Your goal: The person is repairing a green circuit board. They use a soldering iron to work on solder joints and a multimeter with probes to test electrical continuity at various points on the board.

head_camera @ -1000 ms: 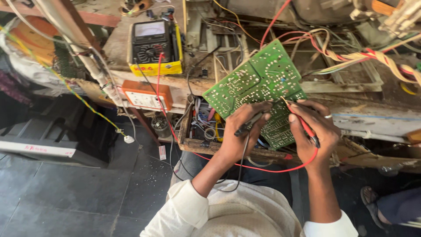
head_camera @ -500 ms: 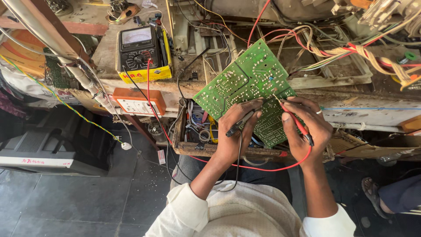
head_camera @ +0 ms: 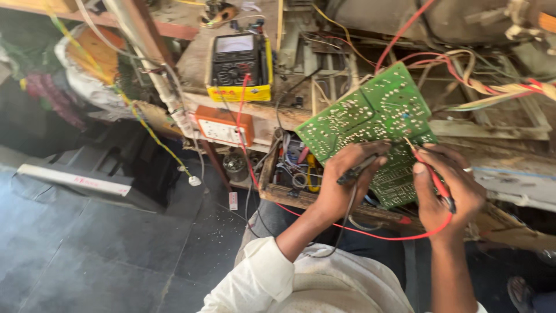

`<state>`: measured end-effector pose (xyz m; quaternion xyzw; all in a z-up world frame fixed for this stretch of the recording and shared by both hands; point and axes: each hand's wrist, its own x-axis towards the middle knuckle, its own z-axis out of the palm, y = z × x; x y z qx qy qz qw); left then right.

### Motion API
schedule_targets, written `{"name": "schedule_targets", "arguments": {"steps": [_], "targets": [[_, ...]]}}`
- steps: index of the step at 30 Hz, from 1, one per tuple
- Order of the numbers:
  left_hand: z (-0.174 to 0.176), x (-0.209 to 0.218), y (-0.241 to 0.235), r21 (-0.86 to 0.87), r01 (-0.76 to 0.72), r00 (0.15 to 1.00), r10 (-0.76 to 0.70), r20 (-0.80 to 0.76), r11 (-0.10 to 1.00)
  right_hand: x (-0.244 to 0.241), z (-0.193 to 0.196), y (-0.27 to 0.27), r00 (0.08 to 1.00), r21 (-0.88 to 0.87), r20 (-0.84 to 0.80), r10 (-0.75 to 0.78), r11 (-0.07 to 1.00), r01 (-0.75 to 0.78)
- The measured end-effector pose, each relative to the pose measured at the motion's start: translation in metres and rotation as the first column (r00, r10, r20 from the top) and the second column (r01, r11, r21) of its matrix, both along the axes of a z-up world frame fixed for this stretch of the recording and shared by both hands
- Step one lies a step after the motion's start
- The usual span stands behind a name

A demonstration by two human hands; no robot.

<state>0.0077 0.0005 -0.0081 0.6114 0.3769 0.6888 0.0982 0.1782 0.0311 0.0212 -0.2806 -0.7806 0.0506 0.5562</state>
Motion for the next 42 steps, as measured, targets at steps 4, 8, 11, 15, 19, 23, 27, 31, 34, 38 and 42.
{"name": "schedule_targets", "arguments": {"steps": [4,8,11,15,19,23,27,31,34,38,42], "targets": [[-0.001,-0.002,0.0,0.044,0.044,0.998,-0.045,0.031,0.998,-0.003,0.001,-0.002,1.0,-0.002,0.006,-0.019,1.0,0.019],[0.0,-0.002,-0.002,0.032,0.055,0.998,-0.057,0.038,0.998,0.0,-0.004,0.0,1.0,-0.031,-0.012,-0.02,0.999,0.02],[0.001,-0.002,-0.001,0.01,0.047,0.998,-0.047,0.036,0.999,0.004,-0.01,0.003,0.999,0.003,0.032,-0.027,1.0,0.027],[0.0,-0.002,-0.003,-0.021,0.022,1.0,-0.022,0.013,1.0,0.007,-0.016,0.007,0.999,0.006,0.025,-0.029,1.0,0.029],[-0.013,-0.014,-0.021,-0.012,0.027,1.0,-0.027,-0.011,1.0,0.006,-0.016,0.009,1.0,-0.001,0.0,0.005,1.0,-0.005],[-0.033,-0.039,-0.034,-0.037,-0.137,0.984,0.14,0.111,0.99,0.004,-0.016,0.009,1.0,0.022,0.01,0.011,1.0,-0.011],[-0.046,-0.059,-0.027,-0.022,-0.162,0.863,0.153,0.481,0.987,0.003,-0.019,0.01,1.0,0.027,0.02,0.003,1.0,-0.003],[-0.051,-0.073,-0.024,-0.037,-0.116,0.785,0.115,0.608,0.993,0.001,-0.02,0.01,0.997,0.001,-0.046,0.068,0.998,-0.068],[-0.053,-0.077,-0.023,-0.246,-0.17,0.801,0.279,0.53,0.954,0.002,-0.021,0.01,0.999,0.023,-0.007,0.04,0.999,-0.04],[-0.055,-0.076,-0.018,-0.087,-0.041,0.777,0.086,0.624,0.995,0.002,-0.024,0.011,0.999,0.016,-0.002,0.045,0.999,-0.045],[-0.057,-0.077,-0.017,-0.113,-0.035,0.783,0.097,0.615,0.993,0.003,-0.026,0.012,0.999,0.003,-0.019,0.041,0.999,-0.041]]}}
